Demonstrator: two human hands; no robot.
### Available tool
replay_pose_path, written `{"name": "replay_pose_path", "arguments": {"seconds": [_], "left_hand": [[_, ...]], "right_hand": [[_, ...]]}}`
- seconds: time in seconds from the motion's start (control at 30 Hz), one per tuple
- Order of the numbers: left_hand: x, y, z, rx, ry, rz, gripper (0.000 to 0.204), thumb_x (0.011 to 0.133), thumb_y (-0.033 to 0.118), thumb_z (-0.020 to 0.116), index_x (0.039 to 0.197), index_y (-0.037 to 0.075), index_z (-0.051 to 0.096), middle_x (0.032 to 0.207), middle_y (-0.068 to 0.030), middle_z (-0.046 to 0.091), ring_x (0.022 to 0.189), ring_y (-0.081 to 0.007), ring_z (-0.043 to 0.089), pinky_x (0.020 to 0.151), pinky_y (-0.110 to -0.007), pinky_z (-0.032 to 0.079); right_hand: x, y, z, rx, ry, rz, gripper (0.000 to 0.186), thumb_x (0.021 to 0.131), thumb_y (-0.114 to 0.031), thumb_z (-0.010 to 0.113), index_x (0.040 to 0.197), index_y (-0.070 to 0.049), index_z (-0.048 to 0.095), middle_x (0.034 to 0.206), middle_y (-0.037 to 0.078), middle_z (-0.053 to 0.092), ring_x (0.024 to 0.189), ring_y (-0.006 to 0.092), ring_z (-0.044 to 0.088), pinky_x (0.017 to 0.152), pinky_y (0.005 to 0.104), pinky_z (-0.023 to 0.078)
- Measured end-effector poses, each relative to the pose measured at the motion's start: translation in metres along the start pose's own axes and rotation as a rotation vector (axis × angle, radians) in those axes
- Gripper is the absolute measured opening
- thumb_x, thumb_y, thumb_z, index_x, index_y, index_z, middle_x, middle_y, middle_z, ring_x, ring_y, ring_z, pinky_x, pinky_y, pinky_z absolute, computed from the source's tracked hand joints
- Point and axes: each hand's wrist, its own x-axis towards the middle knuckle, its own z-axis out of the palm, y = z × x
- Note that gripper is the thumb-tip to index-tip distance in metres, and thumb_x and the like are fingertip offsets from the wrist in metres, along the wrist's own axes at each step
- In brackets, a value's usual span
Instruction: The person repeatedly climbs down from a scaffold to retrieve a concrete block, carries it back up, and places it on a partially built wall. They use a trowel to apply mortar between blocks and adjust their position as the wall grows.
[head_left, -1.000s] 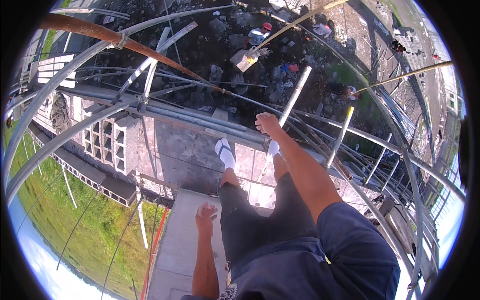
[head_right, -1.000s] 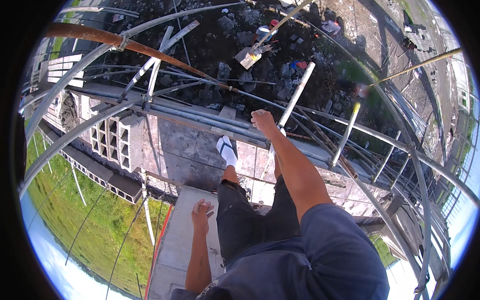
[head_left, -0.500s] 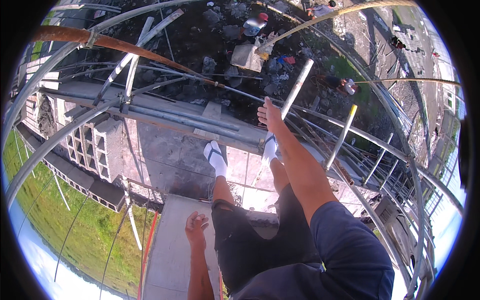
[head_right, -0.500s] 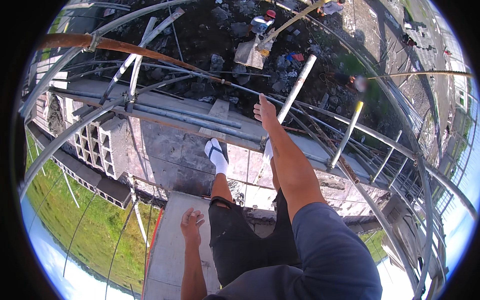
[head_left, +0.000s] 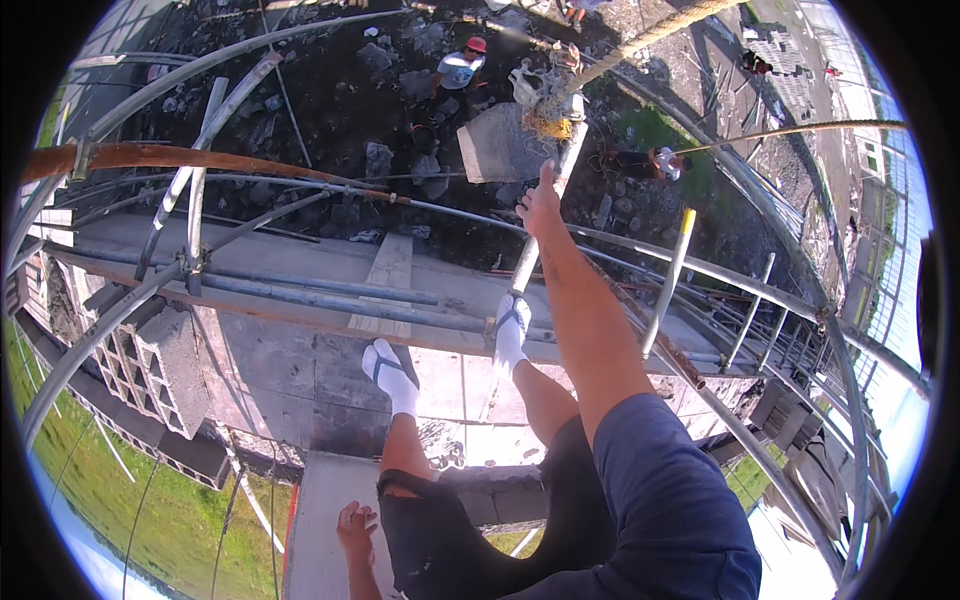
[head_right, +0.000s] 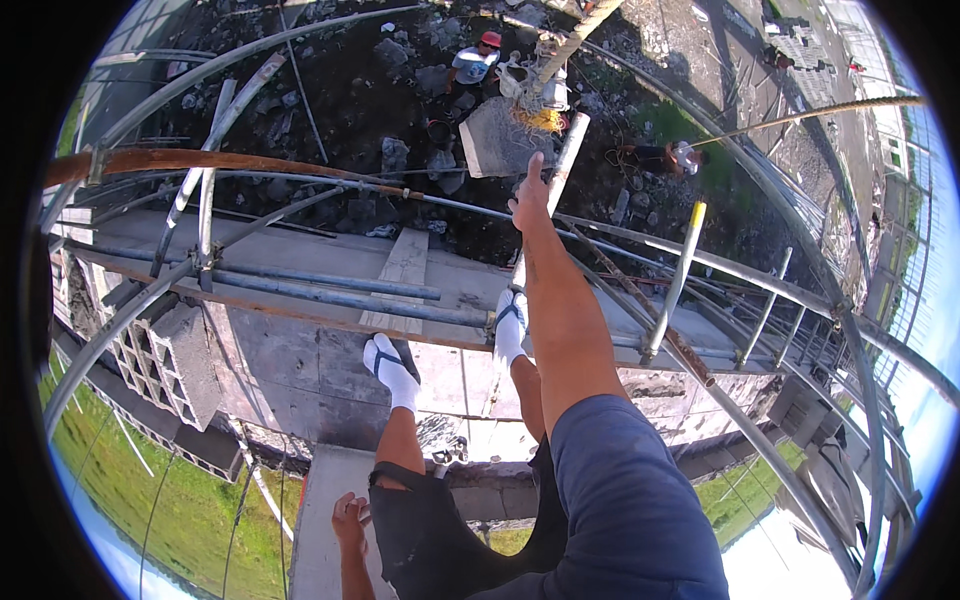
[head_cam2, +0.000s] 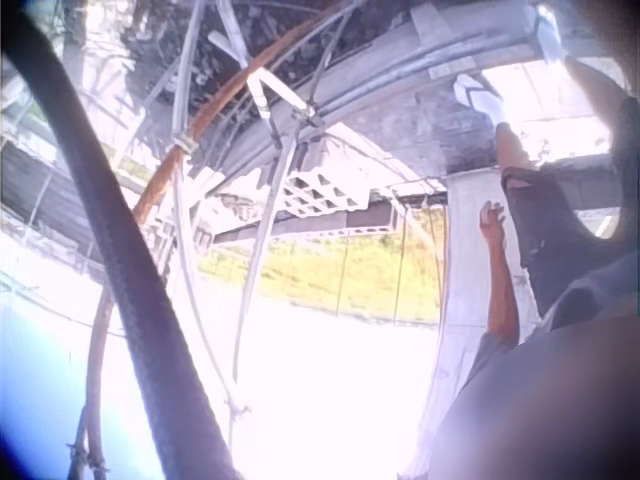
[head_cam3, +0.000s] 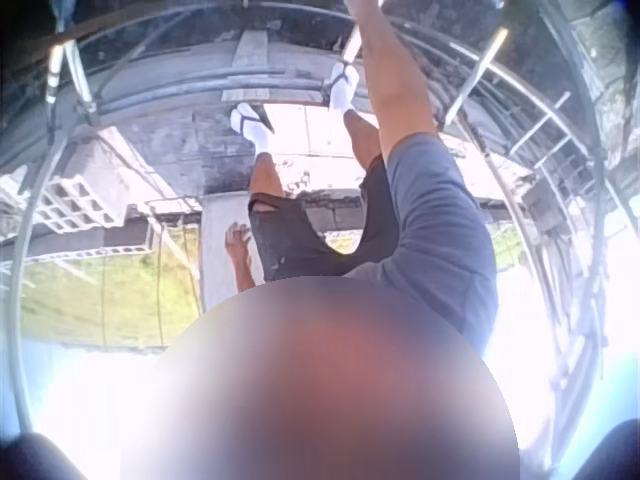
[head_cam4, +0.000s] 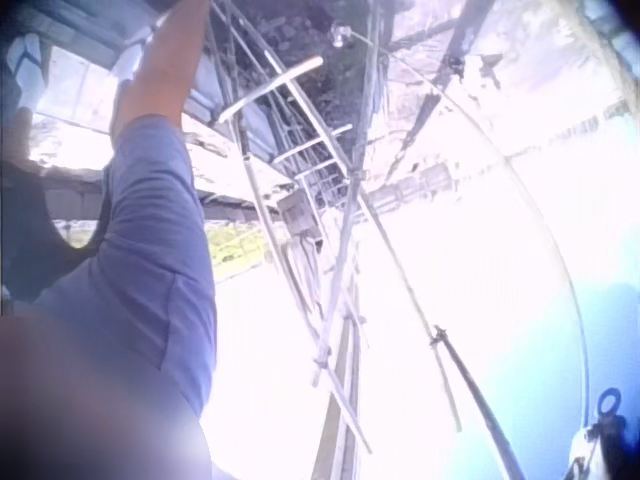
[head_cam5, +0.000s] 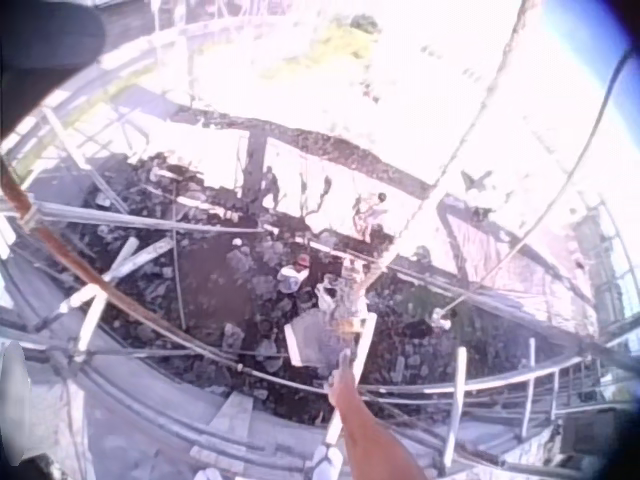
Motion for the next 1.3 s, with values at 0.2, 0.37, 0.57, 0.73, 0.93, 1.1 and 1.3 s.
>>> {"name": "replay_pose_path", "arguments": {"seconds": [0.2, 0.37, 0.57, 0.73, 0.93, 1.1, 1.3], "left_hand": [[0.038, -0.025, -0.011, 0.03, -0.021, 0.036, 0.042, 0.086, 0.02, 0.053, 0.12, -0.004, 0.047, 0.098, -0.0113, 0.061, 0.088, -0.022, 0.061, 0.073, -0.033, 0.049], [0.07, -0.029, 0.013, 0.186, -0.108, 0.268, 0.043, 0.087, 0.022, 0.053, 0.116, -0.009, 0.047, 0.101, -0.0099, 0.062, 0.089, -0.0207, 0.061, 0.078, -0.031, 0.048], [0.085, -0.004, 0.043, 0.448, -0.147, 0.494, 0.041, 0.084, 0.02, 0.055, 0.114, -0.008, 0.05, 0.099, -0.0095, 0.062, 0.089, -0.0202, 0.061, 0.08, -0.03, 0.047], [0.048, -0.007, 0.006, 0.224, -0.07, 0.286, 0.042, 0.083, 0.018, 0.055, 0.116, -0.006, 0.05, 0.096, -0.0097, 0.062, 0.088, -0.0197, 0.061, 0.079, -0.03, 0.047], [0.023, 0.112, 0.05, 0.009, -0.114, 0.591, 0.046, 0.084, 0.012, 0.059, 0.123, -0.007, 0.043, 0.098, -0.0113, 0.06, 0.089, -0.0165, 0.059, 0.077, -0.028, 0.047], [-0.095, 0.292, 0.112, -0.055, -0.225, 1.224, 0.072, 0.077, 0.013, 0.07, 0.134, -0.008, 0.031, 0.12, -0.0214, 0.05, 0.114, -0.0258, 0.049, 0.095, -0.033, 0.04], [-0.215, 0.391, 0.189, 0.062, -0.014, 1.522, 0.108, 0.065, 0.046, 0.078, 0.14, -0.005, 0.019, 0.137, -0.0269, 0.033, 0.128, -0.0387, 0.034, 0.103, -0.043, 0.032]], "right_hand": [[0.035, -0.007, -0.011, 0.139, 0.048, -0.102, 0.112, 0.074, -0.072, 0.054, 0.145, -0.002, 0.003, 0.147, 0.025, 0.015, 0.136, 0.0375, 0.017, 0.109, 0.0513, 0.015], [0.041, -0.023, -0.018, 0.143, -0.031, -0.099, 0.108, 0.078, -0.065, 0.054, 0.143, 0.004, 0.002, 0.147, 0.024, 0.018, 0.137, 0.0354, 0.019, 0.11, 0.0498, 0.013], [0.03, -0.068, 0.032, 0.293, -0.206, -0.291, 0.08, 0.08, -0.052, 0.062, 0.14, -0.011, 0.029, 0.143, 0.009, 0.034, 0.129, 0.0304, 0.034, 0.107, 0.0502, 0.019], [-0.006, -0.123, 0.087, 0.351, -0.464, -0.298, 0.046, 0.077, -0.032, 0.072, 0.113, -0.01, 0.055, 0.11, 0.004, 0.061, 0.101, 0.0215, 0.057, 0.086, 0.0348, 0.04], [-0.112, -0.12, 0.149, 0.36, -0.458, -0.315, 0.038, 0.075, -0.016, 0.075, 0.108, -0.008, 0.058, 0.097, 0.003, 0.063, 0.084, 0.0189, 0.059, 0.077, 0.0306, 0.044], [-0.215, -0.123, 0.117, 0.062, -0.441, -0.307, 0.046, 0.072, -0.017, 0.076, 0.111, -0.003, 0.056, 0.101, 0.007, 0.061, 0.088, 0.0194, 0.061, 0.076, 0.035, 0.05], [-0.321, -0.117, 0.031, -0.175, -0.484, -0.284, 0.044, 0.074, -0.009, 0.071, 0.115, -0.007, 0.055, 0.104, 0.004, 0.061, 0.093, 0.0169, 0.059, 0.079, 0.0325, 0.049]]}}
